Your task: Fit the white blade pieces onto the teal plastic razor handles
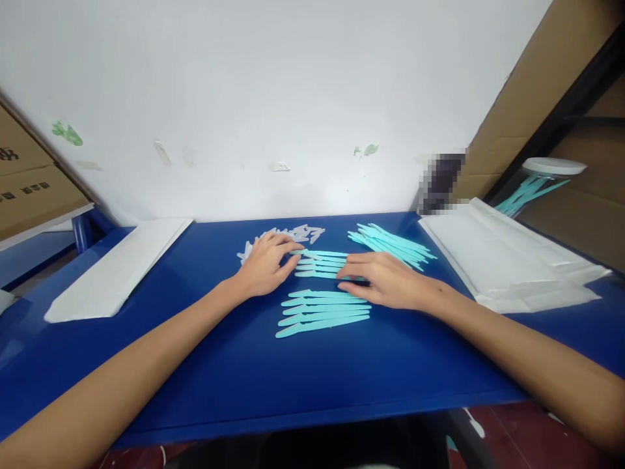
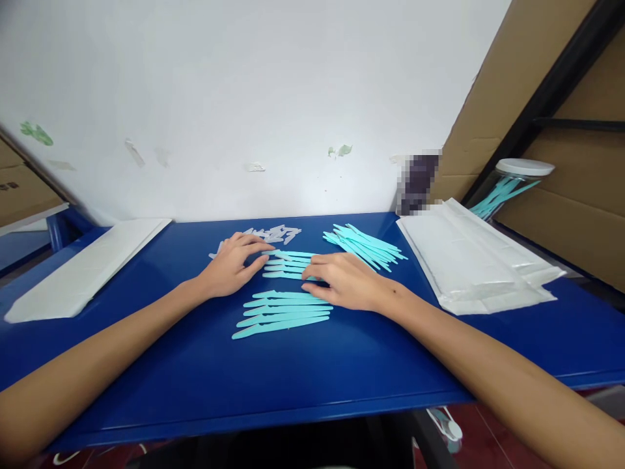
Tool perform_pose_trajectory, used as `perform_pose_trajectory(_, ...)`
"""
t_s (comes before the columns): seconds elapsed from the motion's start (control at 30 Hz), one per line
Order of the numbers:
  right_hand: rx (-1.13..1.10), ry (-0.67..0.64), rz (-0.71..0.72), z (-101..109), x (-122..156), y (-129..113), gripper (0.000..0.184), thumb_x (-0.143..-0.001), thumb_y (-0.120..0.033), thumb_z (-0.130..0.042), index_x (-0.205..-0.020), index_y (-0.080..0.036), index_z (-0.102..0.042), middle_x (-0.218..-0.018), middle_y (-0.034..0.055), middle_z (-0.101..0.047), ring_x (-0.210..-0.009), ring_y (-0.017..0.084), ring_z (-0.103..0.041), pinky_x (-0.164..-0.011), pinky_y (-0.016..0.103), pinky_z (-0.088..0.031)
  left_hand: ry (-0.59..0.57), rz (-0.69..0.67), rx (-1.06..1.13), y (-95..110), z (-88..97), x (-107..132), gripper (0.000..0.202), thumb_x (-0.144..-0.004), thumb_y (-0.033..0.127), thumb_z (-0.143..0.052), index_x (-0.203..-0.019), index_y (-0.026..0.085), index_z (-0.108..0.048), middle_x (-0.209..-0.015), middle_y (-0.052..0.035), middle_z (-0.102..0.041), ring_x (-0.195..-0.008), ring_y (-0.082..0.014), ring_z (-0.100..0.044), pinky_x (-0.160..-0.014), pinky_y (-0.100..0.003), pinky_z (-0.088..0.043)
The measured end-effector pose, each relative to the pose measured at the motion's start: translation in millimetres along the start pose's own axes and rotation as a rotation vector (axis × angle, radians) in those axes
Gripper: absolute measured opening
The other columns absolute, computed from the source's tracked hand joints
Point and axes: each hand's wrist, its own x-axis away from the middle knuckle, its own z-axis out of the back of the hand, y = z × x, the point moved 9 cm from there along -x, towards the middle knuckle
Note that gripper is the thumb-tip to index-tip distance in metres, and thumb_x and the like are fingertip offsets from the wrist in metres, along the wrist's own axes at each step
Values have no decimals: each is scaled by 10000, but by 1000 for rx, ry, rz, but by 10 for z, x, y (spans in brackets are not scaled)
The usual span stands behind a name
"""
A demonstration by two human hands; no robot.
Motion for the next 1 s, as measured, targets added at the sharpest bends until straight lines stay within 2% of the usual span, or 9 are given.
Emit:
perform_pose_trajectory(0.13, -95, -59, 52, -11, 15, -83, 280, -977, -380, -552, -1060, -193, -743, -939, 61, -698, -798, 168, -637, -688, 288, -437, -136, -196, -184, 18, -168, -266, 495, -966, 134, -356, -1418, 237, -529, -1481, -96, -517, -1338, -337, -379, -1015, -508, -315)
perform_pose_trajectory(0.2, -125, -80, 45, -12, 15, -88, 251, -971, -349, -567, -1033, -191, -752, -932, 55, -701, -787, 161, -638, -690, 284, -440, -211, -286, -261, 22, -239, -364, 615, -885, 34, -371, -1455, 239, -482, -1495, -87, -516, -1404, -342, -323, -1043, -527, -273)
perform_pose_trajectory(0.27, -144, -109, 31, -17, 6, -94, 221, -965, -291, -567, -1009, -189, -758, -928, 50, -704, -772, 153, -637, -685, 276, -436, -261, -335, -295, 11, -267, -414, 668, -831, -17, -372, -1434, 237, -506, -1456, -79, -561, -1424, -343, -316, -1049, -534, -257)
perform_pose_trajectory(0.43, -124, -165, -61, 7, -18, -76, 137, -875, -203, -604, -906, -186, -737, -881, 38, -693, -751, 161, -605, -688, 284, -412, -194, -393, -303, 21, -132, -286, 566, -850, -24, -407, -1288, 246, -642, -1338, -90, -651, -1355, -343, -412, -1032, -511, -273)
perform_pose_trajectory(0.57, -100, -184, -167, 35, 11, 30, 101, -824, -282, -639, -849, -205, -699, -696, 6, -631, -711, 183, -559, -756, 328, -400, -142, -384, -303, -42, -4, 39, 522, -858, -10, -462, -1254, 262, -668, -1255, -99, -680, -1272, -332, -470, -1017, -501, -292)
perform_pose_trajectory(0.67, -183, -232, -208, -23, 45, 107, 104, -827, -292, -608, -827, -210, -672, -578, -39, -532, -565, 139, -474, -636, 286, -372, -110, -291, -258, -174, 113, 244, 419, -940, 81, -440, -1229, 253, -690, -1231, -108, -683, -1210, -328, -496, -977, -501, -334)
perform_pose_trajectory(0.77, -229, -216, -232, -59, 51, 186, 99, -836, -262, -575, -835, -198, -651, -545, -59, -483, -482, 112, -408, -522, 263, -298, -134, -194, -156, -298, 177, 339, 358, -993, 181, -414, -1156, 234, -728, -1196, -110, -690, -1137, -302, -534, -924, -464, -399)
perform_pose_trajectory(0.83, -183, -158, -212, -43, 35, 218, 103, -853, -256, -559, -835, -196, -641, -574, -49, -504, -500, 113, -418, -524, 264, -292, -167, -172, -90, -316, 184, 350, 353, -995, 196, -410, -1124, 219, -738, -1174, -110, -692, -1100, -278, -560, -912, -432, -434)
perform_pose_trajectory(1.0, -45, -36, -149, 0, 11, 248, 101, -880, -239, -540, -831, -198, -619, -819, 12, -605, -638, 131, -503, -606, 276, -344, -225, -161, -13, -206, 161, 332, 289, -988, 218, -454, -1040, 206, -738, -1083, -84, -707, -990, -222, -629, -913, -379, -462)
